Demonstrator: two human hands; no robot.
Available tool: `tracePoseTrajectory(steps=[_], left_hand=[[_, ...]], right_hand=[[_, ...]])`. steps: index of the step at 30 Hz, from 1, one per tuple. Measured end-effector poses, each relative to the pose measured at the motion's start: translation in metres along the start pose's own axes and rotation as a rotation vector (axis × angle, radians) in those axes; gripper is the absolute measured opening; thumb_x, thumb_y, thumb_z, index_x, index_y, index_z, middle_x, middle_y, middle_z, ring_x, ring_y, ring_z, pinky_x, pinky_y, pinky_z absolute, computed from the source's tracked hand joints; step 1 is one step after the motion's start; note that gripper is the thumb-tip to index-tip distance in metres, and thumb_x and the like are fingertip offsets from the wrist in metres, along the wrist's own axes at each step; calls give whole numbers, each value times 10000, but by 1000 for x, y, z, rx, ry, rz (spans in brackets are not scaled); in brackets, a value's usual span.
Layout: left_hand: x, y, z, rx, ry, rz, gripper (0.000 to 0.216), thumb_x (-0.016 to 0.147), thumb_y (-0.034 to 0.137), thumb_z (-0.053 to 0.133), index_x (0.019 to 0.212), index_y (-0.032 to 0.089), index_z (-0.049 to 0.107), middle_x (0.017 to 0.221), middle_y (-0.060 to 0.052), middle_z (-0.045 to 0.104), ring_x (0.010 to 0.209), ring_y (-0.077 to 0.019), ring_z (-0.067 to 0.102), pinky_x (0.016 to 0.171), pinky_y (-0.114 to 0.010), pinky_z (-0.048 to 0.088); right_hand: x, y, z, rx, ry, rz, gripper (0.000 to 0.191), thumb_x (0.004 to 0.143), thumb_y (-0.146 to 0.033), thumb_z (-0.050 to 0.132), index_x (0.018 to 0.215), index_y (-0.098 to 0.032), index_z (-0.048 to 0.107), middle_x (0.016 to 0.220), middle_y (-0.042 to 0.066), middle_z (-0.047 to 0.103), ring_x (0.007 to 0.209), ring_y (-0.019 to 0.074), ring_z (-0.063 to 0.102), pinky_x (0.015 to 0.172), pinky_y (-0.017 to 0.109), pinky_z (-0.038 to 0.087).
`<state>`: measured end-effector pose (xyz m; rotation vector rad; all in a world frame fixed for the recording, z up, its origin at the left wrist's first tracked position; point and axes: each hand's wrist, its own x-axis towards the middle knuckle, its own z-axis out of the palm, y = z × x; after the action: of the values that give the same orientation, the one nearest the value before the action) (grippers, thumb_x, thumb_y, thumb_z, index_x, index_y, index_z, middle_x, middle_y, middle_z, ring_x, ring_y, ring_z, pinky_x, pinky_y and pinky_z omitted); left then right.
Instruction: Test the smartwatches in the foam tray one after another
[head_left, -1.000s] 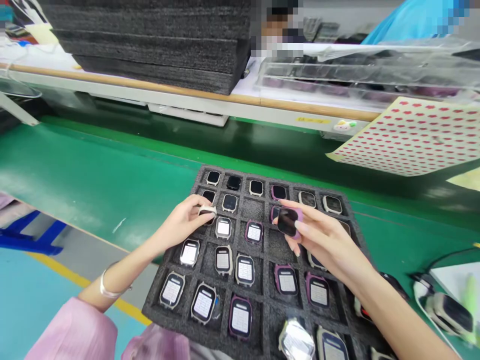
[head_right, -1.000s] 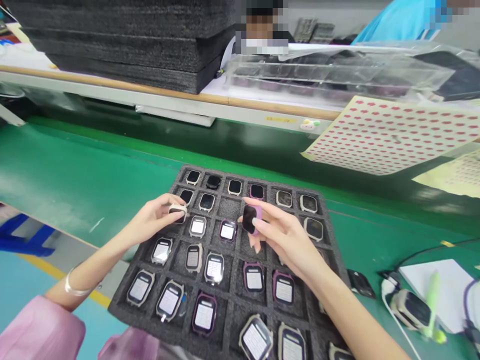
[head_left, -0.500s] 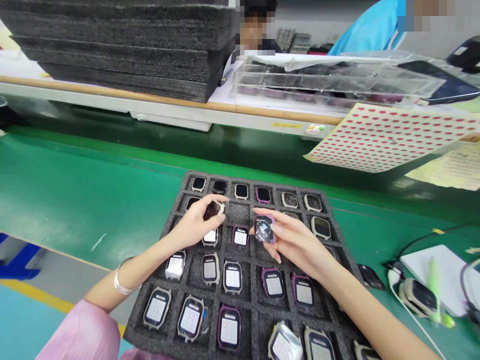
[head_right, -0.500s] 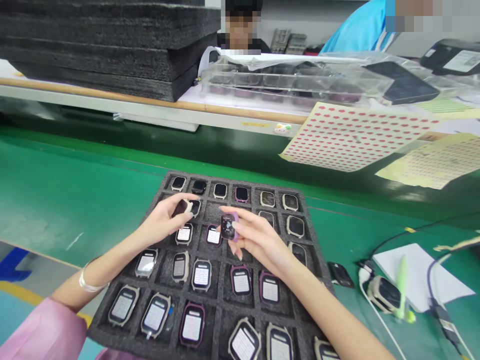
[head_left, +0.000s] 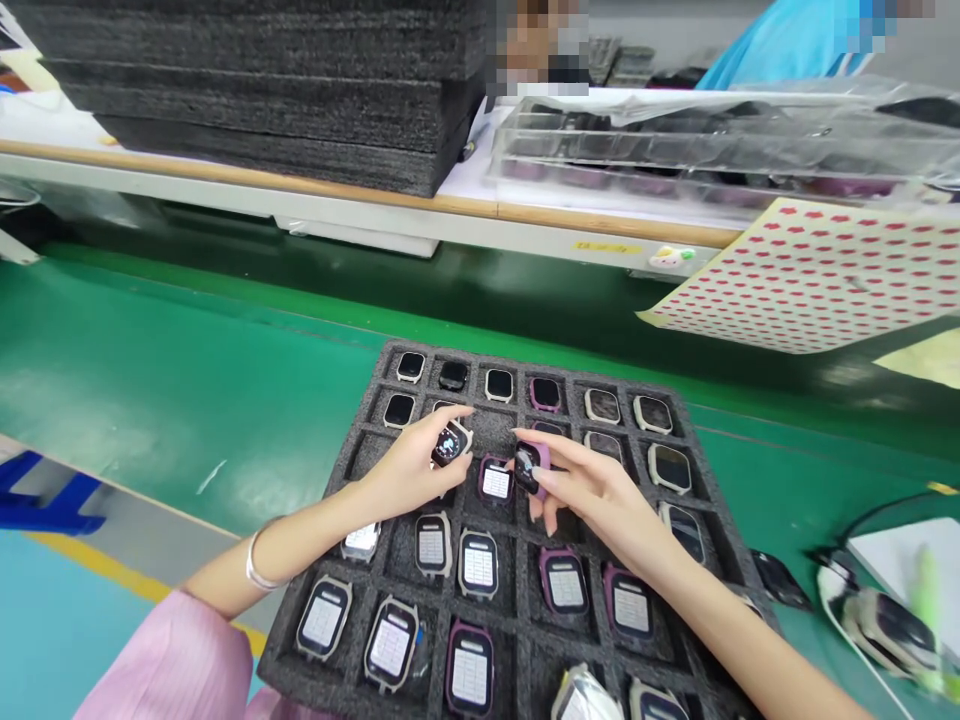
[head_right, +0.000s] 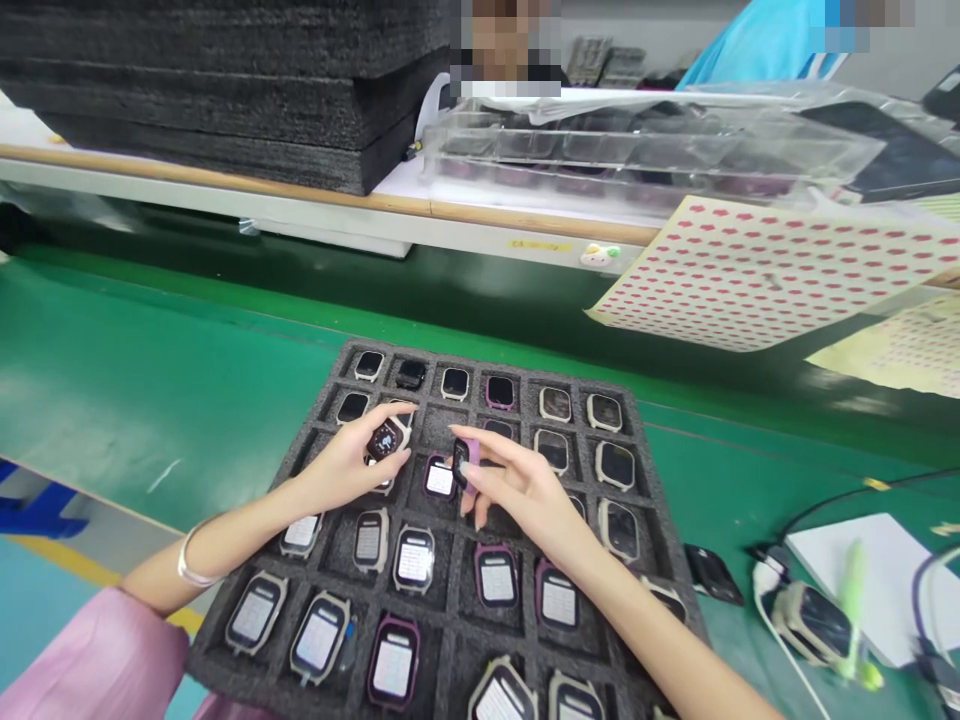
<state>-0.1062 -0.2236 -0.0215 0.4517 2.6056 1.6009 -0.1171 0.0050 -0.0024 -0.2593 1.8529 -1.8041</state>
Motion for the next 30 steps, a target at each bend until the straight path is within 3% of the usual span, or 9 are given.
tracePoseTrajectory(steps=[3,6,14,30], left_hand=[[-1,-1,-1,-22,-23,9,450,800,171,541,1244,157,470,1170,-95,616,1042,-219,582,927,-326,424],[-3,0,-2,-50,-71,-8,440,807,184,537,1241,170,474,1057,-70,649,926,-203,615,830,-304,463],[-5,1,-4,-67,-63,-10,422,814,187,532,1231,171,473,934,-35,626,775,-158,585,710,-255,455],[-5,0,-5,-33,-26,41,456,803,152,533,1252,171,452,1061,-64,621,935,-194,591,862,-309,454]], right_hand=[[0,-1,-1,1,9,-10,469,837,-293,642,1263,-128,538,630,6,654,499,117,589,509,236,492],[-3,-3,-2,-5,17,-7,458,838,-289,645,1253,-119,550,607,7,660,508,125,599,525,243,506],[-6,-4,-2,12,39,-27,469,834,-298,655,1256,-119,558,586,11,670,497,133,608,523,247,510],[-7,-5,-2,21,49,-30,439,822,-291,674,1232,-156,592,618,5,670,527,131,617,545,243,532]])
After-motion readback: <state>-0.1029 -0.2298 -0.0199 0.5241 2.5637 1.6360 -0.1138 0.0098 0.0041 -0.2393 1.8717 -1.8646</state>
